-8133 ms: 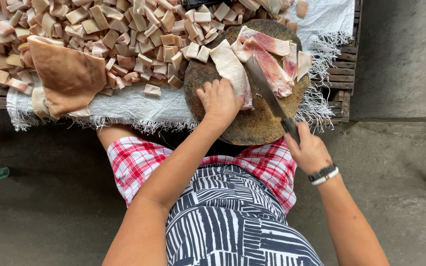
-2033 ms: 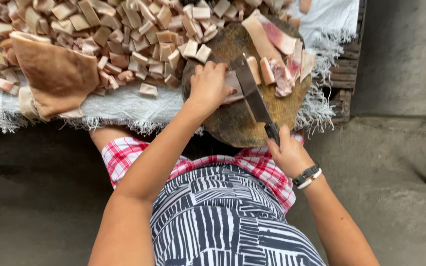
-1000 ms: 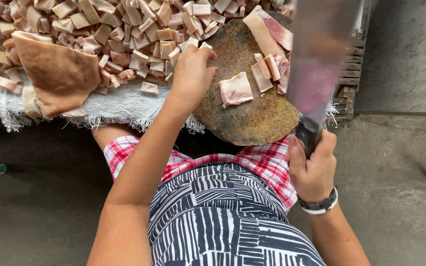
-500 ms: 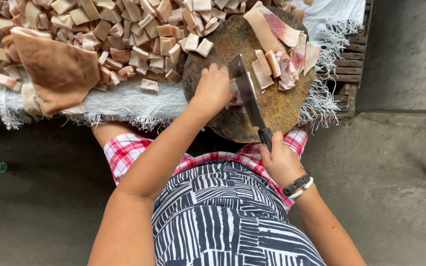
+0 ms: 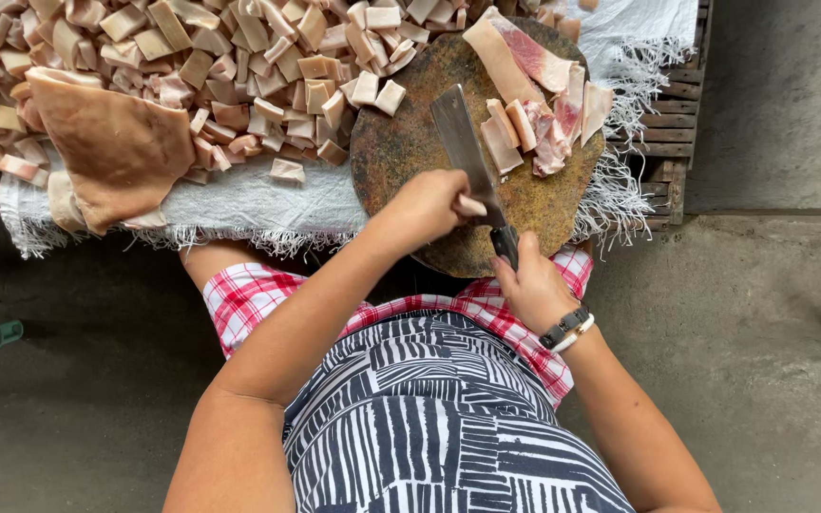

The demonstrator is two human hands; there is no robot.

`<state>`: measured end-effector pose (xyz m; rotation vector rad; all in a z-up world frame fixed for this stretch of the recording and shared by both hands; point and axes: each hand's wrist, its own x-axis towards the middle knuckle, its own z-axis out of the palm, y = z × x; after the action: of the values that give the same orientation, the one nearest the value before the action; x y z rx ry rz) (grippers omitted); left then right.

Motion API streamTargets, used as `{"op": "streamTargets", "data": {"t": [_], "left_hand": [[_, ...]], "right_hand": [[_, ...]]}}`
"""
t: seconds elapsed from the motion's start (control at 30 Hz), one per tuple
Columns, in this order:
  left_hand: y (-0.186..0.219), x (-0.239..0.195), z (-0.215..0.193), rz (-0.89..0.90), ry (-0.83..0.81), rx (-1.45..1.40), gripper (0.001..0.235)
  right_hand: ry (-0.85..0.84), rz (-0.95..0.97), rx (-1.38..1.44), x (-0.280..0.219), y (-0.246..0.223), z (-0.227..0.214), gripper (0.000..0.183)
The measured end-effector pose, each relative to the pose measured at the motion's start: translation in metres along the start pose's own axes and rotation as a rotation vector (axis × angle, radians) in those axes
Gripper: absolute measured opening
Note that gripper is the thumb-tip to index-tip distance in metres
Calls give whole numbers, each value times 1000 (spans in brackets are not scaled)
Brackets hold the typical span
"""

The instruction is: The person slices pieces of pork skin and fat into smaller squares using a large cleaver on a wooden cutting board.

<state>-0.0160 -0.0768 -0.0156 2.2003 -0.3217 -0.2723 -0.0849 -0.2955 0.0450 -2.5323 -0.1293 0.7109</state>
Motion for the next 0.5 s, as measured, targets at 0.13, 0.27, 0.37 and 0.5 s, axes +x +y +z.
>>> {"op": "streamTargets", "data": {"t": [0.13,0.27,0.37,0.5], "left_hand": [[-13,7,-11,-125,164,-67,23],[-18,13,-4,-187,196,-76,27],[-15,11,-11,-223,196,-157,30],[11,-3,-10,-230,31,-322,24]], "right_hand": [[-54,66,-19,-32,7,0,36],[-96,136,-97,-76,28,-2,37],[-140,188,-92,-88,34,-5,38],[-92,130,-53,-71,22,0,38]]}}
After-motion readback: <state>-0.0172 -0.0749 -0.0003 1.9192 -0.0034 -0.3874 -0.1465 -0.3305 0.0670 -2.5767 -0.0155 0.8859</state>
